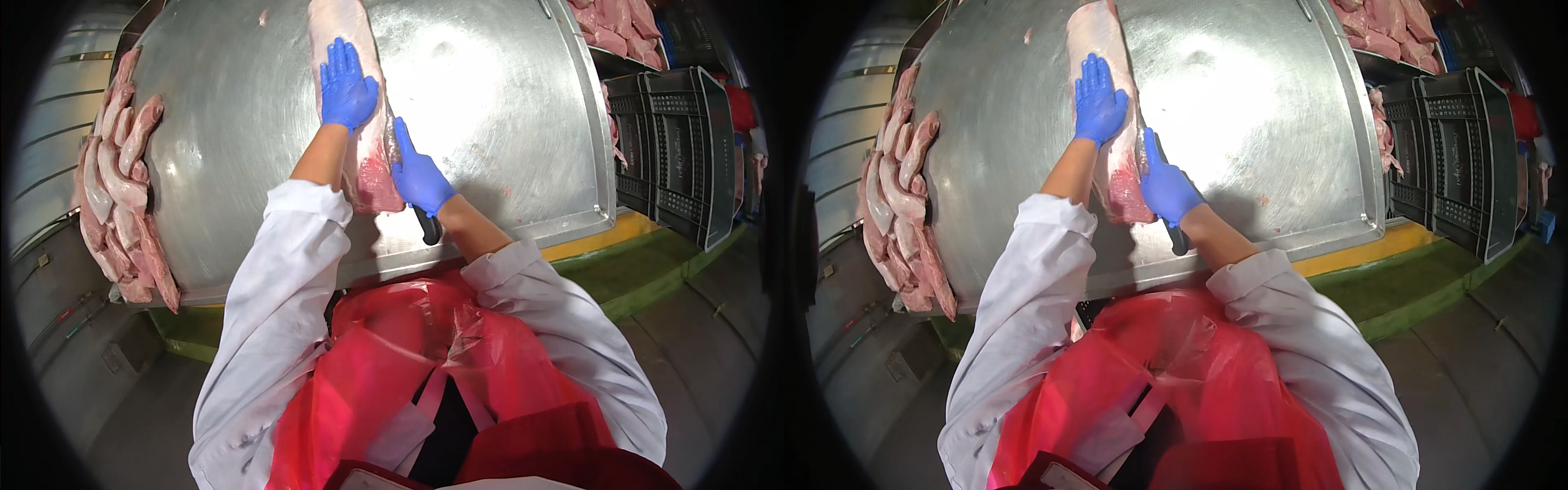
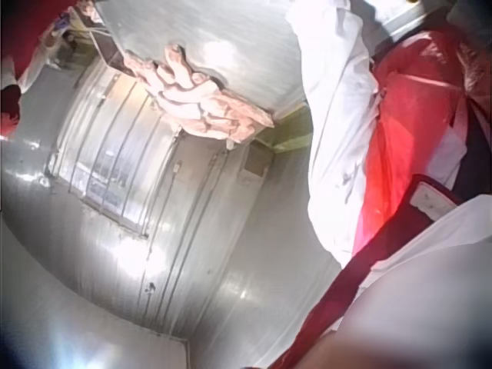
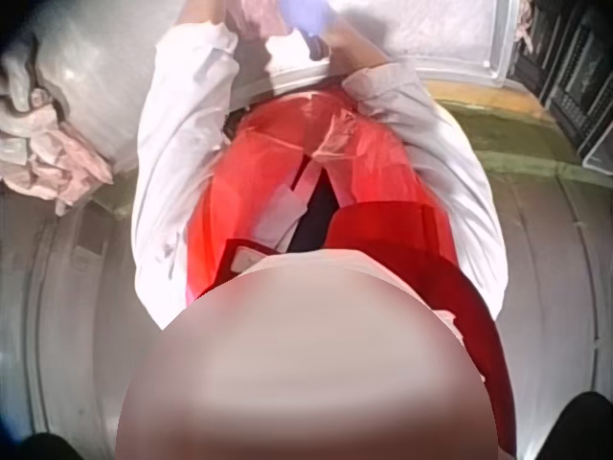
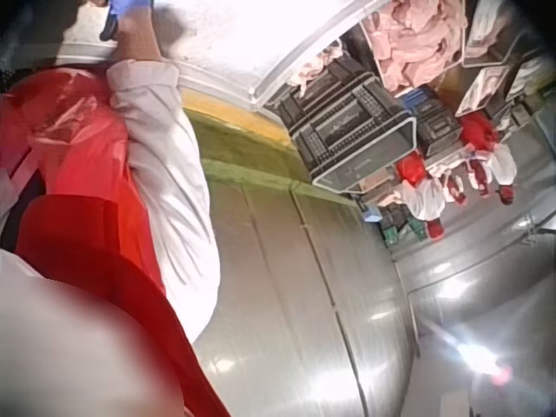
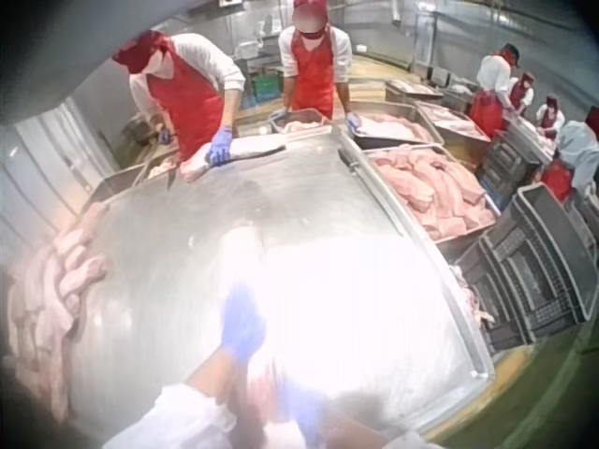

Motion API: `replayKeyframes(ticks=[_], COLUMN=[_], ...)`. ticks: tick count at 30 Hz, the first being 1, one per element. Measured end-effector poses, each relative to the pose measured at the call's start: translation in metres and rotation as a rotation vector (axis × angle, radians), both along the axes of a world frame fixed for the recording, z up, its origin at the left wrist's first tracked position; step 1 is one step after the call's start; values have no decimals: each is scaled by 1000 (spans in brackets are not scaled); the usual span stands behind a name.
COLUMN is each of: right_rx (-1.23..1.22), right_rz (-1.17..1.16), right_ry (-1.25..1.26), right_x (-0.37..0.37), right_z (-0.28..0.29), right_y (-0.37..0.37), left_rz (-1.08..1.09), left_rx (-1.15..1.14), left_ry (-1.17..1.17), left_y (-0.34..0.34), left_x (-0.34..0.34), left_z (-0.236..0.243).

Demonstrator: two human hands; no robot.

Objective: The person trims fat and connective tissue from raw pork loins using a boning knife on a stainless steel table. Trimmed pieces are placed into a bin below the table while the cleaned loins are set aside on the table.

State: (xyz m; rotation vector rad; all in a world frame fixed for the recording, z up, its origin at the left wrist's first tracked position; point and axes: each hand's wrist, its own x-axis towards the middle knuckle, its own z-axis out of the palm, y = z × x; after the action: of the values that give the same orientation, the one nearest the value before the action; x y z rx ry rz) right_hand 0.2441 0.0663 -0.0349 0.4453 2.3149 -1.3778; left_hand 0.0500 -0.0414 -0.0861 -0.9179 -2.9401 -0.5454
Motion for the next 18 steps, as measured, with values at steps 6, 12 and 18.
replayKeyframes(ticks=[6, 12, 18], right_rx=[-175, -121, 15], right_rz=[-132, -18, 55], right_ry=[-50, -100, 38], right_x=[-18, -6, 128], right_z=[10, 21, 4], right_y=[7, -13, -56], left_rz=[-242, -105, -56], left_rx=[192, 115, 34], left_ry=[-134, -40, -42], left_y=[-67, -77, -78], left_x=[94, 112, 112], left_z=[23, 19, 17])
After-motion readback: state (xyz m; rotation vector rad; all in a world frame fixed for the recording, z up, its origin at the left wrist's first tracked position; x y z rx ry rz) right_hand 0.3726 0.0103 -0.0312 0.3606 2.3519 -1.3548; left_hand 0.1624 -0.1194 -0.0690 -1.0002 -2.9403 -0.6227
